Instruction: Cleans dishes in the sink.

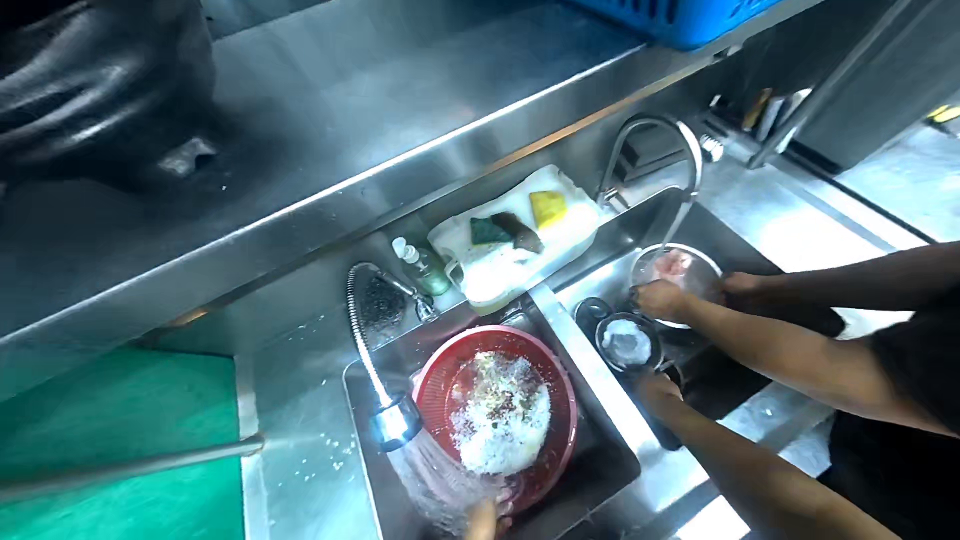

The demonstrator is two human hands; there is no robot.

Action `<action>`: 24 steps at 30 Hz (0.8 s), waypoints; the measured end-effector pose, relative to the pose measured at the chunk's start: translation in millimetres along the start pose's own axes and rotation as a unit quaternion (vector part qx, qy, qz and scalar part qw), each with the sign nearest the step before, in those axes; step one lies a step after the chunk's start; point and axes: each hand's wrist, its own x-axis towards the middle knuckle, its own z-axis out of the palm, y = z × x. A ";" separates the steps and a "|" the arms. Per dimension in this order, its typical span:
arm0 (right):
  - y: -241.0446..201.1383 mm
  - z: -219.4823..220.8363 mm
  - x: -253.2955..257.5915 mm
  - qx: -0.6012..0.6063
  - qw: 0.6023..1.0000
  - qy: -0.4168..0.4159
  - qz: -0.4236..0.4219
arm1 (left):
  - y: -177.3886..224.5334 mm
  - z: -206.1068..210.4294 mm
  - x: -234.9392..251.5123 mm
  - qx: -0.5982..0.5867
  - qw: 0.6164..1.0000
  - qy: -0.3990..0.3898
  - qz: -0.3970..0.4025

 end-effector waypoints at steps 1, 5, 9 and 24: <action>-3.7 6.3 5.5 0.015 1.000 -0.008 0.017 | -6.7 -6.4 4.0 0.028 0.999 -0.001 0.018; -10.9 11.3 17.8 0.082 0.995 -0.023 0.061 | 22.9 -11.9 -39.7 0.151 0.988 0.024 0.006; -13.2 3.8 10.2 0.112 0.992 -0.034 0.040 | 35.4 4.1 -40.5 -0.075 0.995 0.056 0.020; 15.9 -53.2 -62.0 0.211 0.965 0.069 -0.136 | 39.5 7.6 -25.4 -0.507 0.862 0.022 0.010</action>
